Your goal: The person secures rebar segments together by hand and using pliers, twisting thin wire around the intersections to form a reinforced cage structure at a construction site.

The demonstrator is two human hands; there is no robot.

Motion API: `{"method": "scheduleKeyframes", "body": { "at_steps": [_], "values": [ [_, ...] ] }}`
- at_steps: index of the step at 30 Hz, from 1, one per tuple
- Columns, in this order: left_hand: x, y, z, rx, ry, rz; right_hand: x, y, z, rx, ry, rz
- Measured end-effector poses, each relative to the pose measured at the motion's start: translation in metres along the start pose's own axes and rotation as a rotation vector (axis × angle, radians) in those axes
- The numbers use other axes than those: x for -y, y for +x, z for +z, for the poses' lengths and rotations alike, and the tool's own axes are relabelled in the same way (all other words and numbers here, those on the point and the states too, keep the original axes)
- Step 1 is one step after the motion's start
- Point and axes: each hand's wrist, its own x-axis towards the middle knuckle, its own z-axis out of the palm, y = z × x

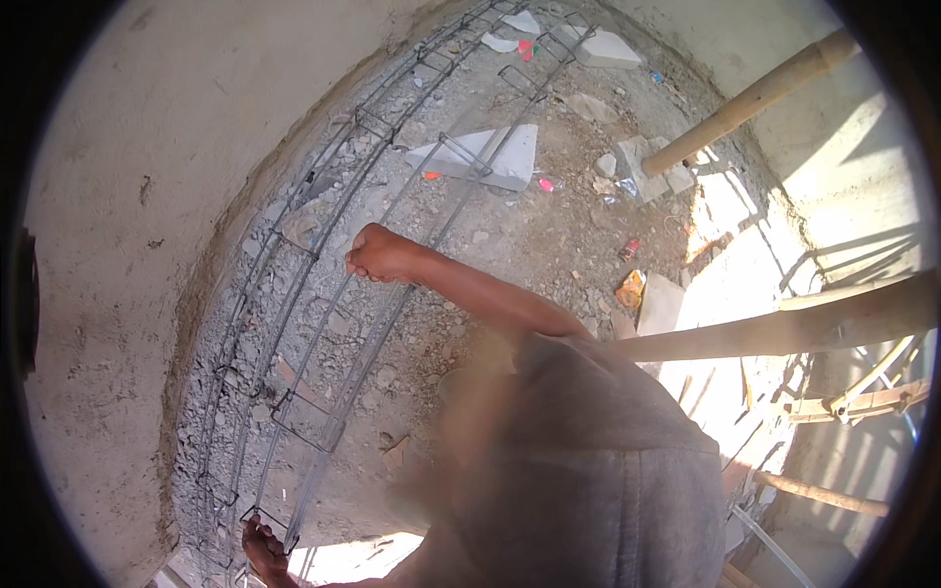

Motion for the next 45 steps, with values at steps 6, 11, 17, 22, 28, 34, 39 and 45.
{"method": "scheduleKeyframes", "body": {
  "at_steps": [6, 11, 17, 22, 28, 34, 39, 45],
  "values": [
    [0.071, 0.047, 0.028, -0.235, 0.207, -0.011, -0.033, -0.015, 0.034, -0.031, -0.184, 0.061],
    [0.068, 0.0, -0.018, -0.235, 0.718, 0.269, -0.023, -0.037, 0.044, -0.03, -0.198, 0.078],
    [0.014, 0.001, 0.056, -0.25, 0.103, -0.134, -0.061, -0.005, 0.035, 0.07, -0.209, 0.176],
    [0.051, 0.041, 0.054, -0.185, -0.014, -0.063, -0.083, 0.006, 0.016, 0.121, -0.178, 0.125],
    [0.065, 0.022, 0.026, -0.168, -0.087, 0.078, -0.068, 0.012, 0.002, 0.221, -0.284, 0.06],
    [0.045, 0.012, 0.059, -0.294, -0.055, -0.007, -0.068, 0.008, 0.0, 0.092, -0.444, 0.186],
    [0.031, 0.002, 0.104, -0.602, 0.206, 0.073, -0.096, -0.001, 0.015, 0.111, -0.482, 0.117],
    [0.064, 0.018, 0.088, -0.827, 0.44, 0.076, -0.117, 0.02, -0.006, 0.087, -0.257, 0.064]
  ]
}}
